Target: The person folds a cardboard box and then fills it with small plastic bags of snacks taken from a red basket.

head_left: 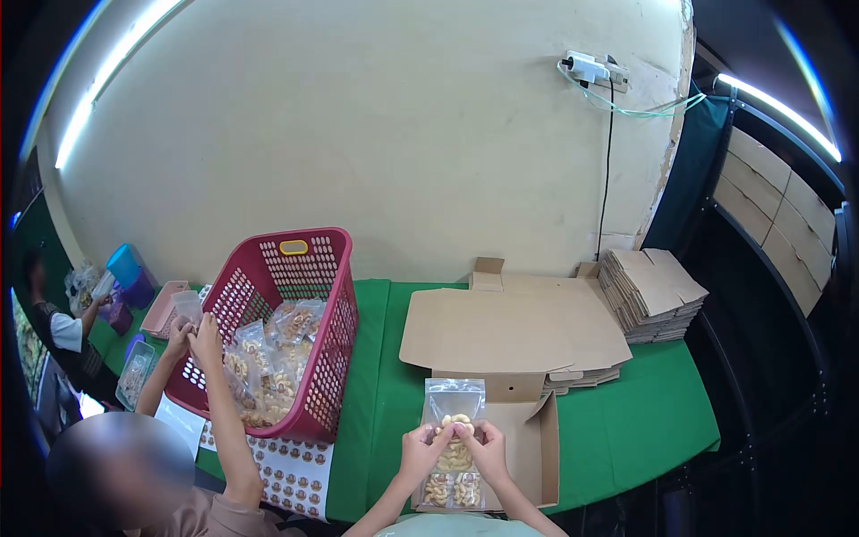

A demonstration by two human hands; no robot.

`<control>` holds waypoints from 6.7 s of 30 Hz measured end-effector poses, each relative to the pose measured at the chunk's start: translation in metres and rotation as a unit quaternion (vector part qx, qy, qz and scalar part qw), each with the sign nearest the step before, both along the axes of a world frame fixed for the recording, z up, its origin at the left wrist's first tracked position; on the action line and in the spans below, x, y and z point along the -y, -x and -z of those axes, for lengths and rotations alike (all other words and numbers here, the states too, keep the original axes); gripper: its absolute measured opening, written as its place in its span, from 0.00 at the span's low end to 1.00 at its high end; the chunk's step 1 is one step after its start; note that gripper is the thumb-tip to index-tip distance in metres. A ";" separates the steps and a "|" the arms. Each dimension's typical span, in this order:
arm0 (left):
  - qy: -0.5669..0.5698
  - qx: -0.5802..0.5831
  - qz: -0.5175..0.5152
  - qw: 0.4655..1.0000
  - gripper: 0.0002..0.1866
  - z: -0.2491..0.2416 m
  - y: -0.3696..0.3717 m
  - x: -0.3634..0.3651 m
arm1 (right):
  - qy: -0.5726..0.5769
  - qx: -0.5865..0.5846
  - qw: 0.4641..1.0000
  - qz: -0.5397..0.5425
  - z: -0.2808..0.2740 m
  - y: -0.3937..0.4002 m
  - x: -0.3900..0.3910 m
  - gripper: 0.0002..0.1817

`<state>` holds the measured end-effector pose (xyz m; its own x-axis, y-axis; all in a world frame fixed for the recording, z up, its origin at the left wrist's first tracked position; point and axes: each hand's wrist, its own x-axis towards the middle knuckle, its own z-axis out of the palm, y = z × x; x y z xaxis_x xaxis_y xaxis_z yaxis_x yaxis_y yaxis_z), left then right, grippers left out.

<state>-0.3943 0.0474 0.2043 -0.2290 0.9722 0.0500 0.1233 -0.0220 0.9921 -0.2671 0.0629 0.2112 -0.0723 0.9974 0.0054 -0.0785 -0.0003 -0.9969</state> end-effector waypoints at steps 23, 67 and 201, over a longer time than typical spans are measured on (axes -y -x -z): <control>-0.022 0.038 0.057 0.997 0.14 -0.026 0.002 -0.009 | -0.075 -0.038 0.995 0.045 -0.017 0.003 -0.003 0.06; 0.050 -0.116 0.198 0.972 0.18 -0.034 0.010 0.015 | 0.033 -0.034 0.988 -0.149 -0.005 -0.038 0.003 0.11; -0.074 0.125 0.051 0.988 0.07 -0.049 0.032 0.016 | -0.128 -0.087 0.988 -0.026 -0.037 -0.002 0.006 0.02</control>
<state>-0.4266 0.0311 0.2530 -0.1529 0.9770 0.1484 -0.1357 -0.1695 0.9761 -0.2650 0.0574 0.2482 -0.0999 0.9568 0.2731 -0.2554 0.2406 -0.9364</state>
